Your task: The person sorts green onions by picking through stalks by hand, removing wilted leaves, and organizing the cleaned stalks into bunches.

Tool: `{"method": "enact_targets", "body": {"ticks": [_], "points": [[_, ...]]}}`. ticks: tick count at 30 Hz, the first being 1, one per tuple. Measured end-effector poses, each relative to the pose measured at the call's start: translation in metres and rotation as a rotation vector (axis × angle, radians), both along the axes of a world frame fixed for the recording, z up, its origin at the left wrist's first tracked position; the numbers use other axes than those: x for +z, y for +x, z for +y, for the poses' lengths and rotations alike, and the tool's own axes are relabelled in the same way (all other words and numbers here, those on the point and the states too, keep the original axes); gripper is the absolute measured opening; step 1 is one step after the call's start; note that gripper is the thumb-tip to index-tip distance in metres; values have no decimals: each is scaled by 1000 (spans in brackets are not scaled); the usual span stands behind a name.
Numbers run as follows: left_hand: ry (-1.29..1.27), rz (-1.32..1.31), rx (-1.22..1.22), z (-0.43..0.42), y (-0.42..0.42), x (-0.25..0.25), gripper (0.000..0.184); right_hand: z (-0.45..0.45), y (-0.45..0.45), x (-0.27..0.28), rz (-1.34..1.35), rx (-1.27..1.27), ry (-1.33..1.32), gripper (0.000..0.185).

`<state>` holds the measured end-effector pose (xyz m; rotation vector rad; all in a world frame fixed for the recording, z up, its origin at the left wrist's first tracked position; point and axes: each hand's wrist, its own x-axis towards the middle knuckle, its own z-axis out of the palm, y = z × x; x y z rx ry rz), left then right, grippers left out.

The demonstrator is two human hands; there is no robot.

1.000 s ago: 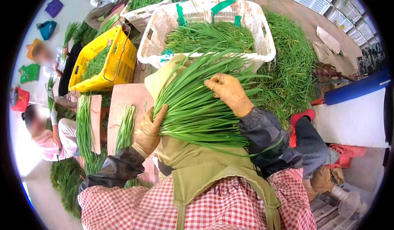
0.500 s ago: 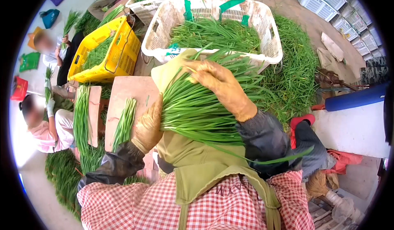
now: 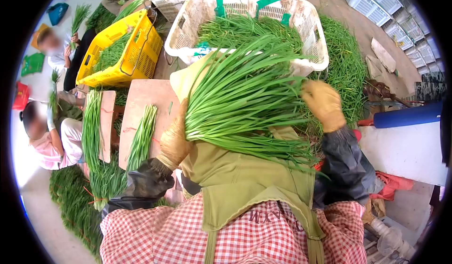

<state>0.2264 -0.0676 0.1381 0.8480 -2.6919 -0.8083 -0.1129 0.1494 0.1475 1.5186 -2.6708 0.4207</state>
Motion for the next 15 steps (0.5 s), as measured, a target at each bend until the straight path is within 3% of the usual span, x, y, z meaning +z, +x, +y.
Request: {"method": "enact_targets", "body": {"ticks": [1,2,4,5,6,7,10,11,12,15], "points": [[16,-1,35,2,-1,0,94,15,1,16,243,-176,294,26],[34,-1,68,4,-3,0,92,23,-3,21,181,-188,277,31],[96,-14,83,7,-6,3,91,17,14,30,-345,-141,-81,31],[98,-6,77,8,-7,4,91,8,29,37,-796,-104,-152,38],[97,2,70,8,-8,4,90,-6,52,47,-1057,-139,-166,46],[93,5,65,9,-10,4,90,-17,64,43,-1130,-91,-166,52],[75,15,51,11,-9,7,91,-62,86,9,-911,44,-74,59],[108,-32,89,13,-10,11,91,-74,95,2,-977,100,-122,53],[143,-79,129,14,-10,13,92,-84,109,6,-1320,120,-220,40],[99,-44,102,10,-1,2,92,-91,137,10,-1536,364,-190,22]]}}
